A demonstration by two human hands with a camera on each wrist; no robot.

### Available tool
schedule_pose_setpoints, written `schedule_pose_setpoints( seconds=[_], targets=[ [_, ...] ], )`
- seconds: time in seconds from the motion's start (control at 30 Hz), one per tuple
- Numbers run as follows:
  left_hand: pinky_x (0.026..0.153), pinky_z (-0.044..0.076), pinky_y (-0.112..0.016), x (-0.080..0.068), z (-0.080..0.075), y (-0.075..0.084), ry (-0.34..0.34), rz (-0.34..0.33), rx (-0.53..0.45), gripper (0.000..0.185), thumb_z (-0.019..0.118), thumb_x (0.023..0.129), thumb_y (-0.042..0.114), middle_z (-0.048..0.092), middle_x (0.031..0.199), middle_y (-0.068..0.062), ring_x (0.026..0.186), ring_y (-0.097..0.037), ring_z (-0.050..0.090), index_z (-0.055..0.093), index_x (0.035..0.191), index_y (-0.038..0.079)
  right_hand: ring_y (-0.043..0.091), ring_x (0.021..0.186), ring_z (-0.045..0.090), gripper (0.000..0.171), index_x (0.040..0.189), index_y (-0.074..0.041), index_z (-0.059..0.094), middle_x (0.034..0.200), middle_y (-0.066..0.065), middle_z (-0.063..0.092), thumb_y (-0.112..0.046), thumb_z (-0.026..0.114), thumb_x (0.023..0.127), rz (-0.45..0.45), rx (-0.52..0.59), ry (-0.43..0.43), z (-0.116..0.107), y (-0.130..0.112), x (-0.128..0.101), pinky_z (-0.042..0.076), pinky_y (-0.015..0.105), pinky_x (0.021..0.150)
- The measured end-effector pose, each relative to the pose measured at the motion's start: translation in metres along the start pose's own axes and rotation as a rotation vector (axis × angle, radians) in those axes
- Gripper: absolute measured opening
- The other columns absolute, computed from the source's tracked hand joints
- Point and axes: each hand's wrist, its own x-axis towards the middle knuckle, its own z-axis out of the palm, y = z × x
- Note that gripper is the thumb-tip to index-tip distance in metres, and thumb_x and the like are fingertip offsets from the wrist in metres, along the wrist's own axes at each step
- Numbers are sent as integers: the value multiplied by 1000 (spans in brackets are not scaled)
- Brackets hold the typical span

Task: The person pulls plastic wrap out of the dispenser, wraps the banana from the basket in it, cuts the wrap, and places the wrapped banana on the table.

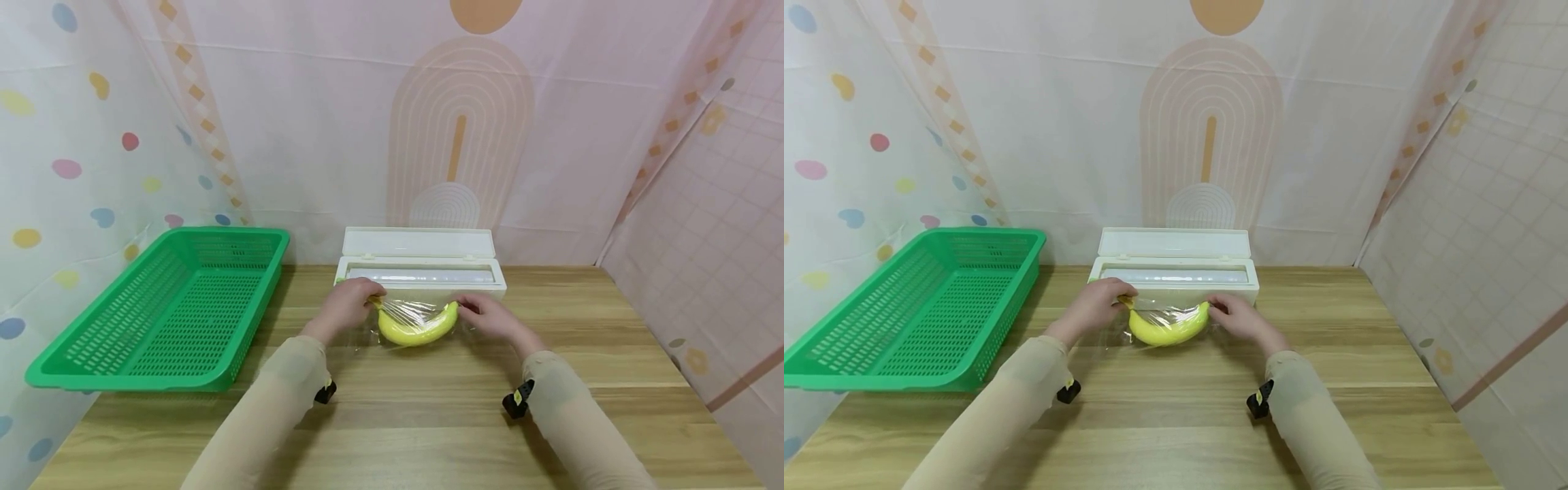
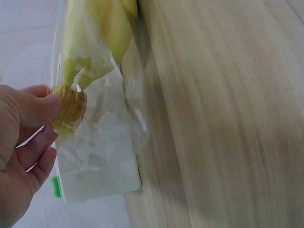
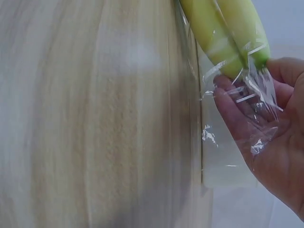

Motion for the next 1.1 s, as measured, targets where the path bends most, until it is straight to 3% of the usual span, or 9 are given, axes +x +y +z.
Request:
schedule_pose_setpoints(
  seconds=[0.27, 0.47, 0.7, 0.9, 1.1],
  targets=[
    [85, 52, -46, -2, 10, 7, 93, -48, 59, 23, 75, 77, -7, 73, 95, -7, 91, -27, 67, 74, 97, 5, 17, 86, 57, 22, 114, 5, 66, 99, 11, 67, -7, 55, 100, 66, -82, 86, 4, 2, 4, 50, 34, 80],
    [87, 49, -48, -9, 13, 10, 166, -62, 82, 23, 75, 77, -7, 71, 95, -6, 92, -27, 66, 74, 96, 5, 20, 91, 59, 24, 116, 5, 67, 104, 13, 69, -9, 56, 100, 122, -103, 126, 7, 2, 4, 51, 37, 83],
    [84, 47, -48, -15, 13, 9, 254, -148, 94, 17, 83, 77, 6, 70, 94, -7, 91, -29, 62, 75, 93, 8, 19, 84, 60, 20, 110, 3, 70, 93, 10, 69, -8, 58, 99, 131, -136, 189, 14, 3, 5, 51, 36, 79],
    [87, 47, -47, -12, 13, 8, 246, -270, 94, 16, 84, 78, 15, 71, 92, -5, 90, -28, 62, 75, 90, 10, 24, 86, 62, 19, 104, 1, 71, 93, 10, 70, -15, 63, 97, 205, -269, 266, 14, -5, 6, 53, 42, 81],
    [91, 45, -48, -10, 10, 10, 201, -312, 98, 16, 83, 80, 17, 71, 94, -5, 91, -28, 62, 75, 92, 10, 22, 81, 60, 21, 103, -4, 72, 90, 7, 69, -22, 64, 97, 268, -336, 282, 12, -11, 9, 51, 41, 77]
  ],
)
